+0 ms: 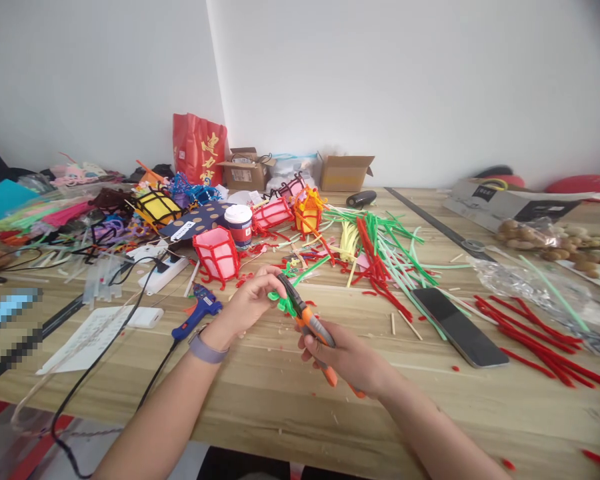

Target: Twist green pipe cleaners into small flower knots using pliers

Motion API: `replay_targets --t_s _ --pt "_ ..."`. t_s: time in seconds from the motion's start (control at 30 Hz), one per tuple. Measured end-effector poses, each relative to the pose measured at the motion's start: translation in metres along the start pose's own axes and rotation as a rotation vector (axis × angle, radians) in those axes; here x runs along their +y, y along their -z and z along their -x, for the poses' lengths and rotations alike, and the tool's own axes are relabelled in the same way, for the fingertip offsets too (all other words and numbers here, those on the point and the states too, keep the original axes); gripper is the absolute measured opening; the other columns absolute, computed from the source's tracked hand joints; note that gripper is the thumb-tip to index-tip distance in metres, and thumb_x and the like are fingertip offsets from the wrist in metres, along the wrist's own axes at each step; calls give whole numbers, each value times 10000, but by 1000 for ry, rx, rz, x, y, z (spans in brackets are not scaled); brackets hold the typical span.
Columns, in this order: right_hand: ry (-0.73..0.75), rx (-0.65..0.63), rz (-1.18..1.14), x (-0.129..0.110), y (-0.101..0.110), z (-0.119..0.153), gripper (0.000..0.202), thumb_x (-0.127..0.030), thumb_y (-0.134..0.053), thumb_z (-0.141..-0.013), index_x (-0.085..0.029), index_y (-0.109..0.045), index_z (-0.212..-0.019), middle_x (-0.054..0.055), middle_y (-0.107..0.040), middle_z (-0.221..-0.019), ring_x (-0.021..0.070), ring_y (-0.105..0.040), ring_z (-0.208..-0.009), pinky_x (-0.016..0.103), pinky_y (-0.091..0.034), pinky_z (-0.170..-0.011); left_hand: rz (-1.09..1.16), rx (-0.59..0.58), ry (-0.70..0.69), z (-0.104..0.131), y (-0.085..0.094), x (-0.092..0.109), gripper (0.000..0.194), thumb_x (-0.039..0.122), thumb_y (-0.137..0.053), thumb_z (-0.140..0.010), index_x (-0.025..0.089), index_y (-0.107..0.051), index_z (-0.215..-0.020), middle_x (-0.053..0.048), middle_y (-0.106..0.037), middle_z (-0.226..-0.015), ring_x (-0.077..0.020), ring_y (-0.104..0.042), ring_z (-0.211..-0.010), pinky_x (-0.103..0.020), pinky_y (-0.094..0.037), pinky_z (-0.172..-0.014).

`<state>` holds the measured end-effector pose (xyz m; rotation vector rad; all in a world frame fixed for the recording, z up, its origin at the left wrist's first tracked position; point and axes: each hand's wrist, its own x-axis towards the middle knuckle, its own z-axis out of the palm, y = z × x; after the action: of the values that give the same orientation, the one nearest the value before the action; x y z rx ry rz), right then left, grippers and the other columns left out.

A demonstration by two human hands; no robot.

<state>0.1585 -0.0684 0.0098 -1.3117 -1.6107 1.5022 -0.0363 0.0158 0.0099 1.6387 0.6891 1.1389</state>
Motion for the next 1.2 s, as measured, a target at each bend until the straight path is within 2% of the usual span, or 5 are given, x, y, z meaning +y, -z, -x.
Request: replay_targets --t_s 0.33,0.47,0.53,0.77,1.2 --pt "62 -32 -430 6 -4 -7 451 -600 -635 -740 -172 -498 -790 -31 -531 -626 80 -483 -496 217 -388 -471 354 125 154 -3 -8 0 345 403 -761 -671 216 -569 -888 -27 -615 -982 -140 -603 -819 -251 -476 -706" --pt "8 -92 -640 8 -12 -7 422 -534 -703 -707 -164 -539 -827 -2 -607 -663 94 -543 -501 220 -413 -469 377 -392 339 6 -26 -7 523 610 -763 -553 181 -607 -808 -50 -654 -722 -161 -612 -601 -266 -476 -570" --pt "-44 -126 -654 11 -20 -9 424 -525 -719 -682 -153 -556 -803 7 -627 -625 106 -559 -471 226 -421 -452 427 -509 446 14 -38 -6 526 629 -733 -580 178 -617 -824 -36 -643 -672 -143 -574 -471 -259 -432 -464" --pt "-171 -302 -570 8 -37 -5 290 -377 -645 -647 -104 -632 -744 46 -653 -578 147 -625 -538 237 -431 -524 675 -284 381 23 -59 15 379 442 -718 -693 166 -517 -528 8 -506 -530 -140 -574 -589 -308 -467 -688" --pt "-211 -139 -678 5 -62 -4 202 -322 -595 -550 -171 -489 -468 -54 -401 -386 69 -375 -331 239 -335 -365 741 -213 415 26 -72 31 317 265 -651 -669 184 -419 -468 60 -389 -410 -77 -428 -414 -265 -391 -544"
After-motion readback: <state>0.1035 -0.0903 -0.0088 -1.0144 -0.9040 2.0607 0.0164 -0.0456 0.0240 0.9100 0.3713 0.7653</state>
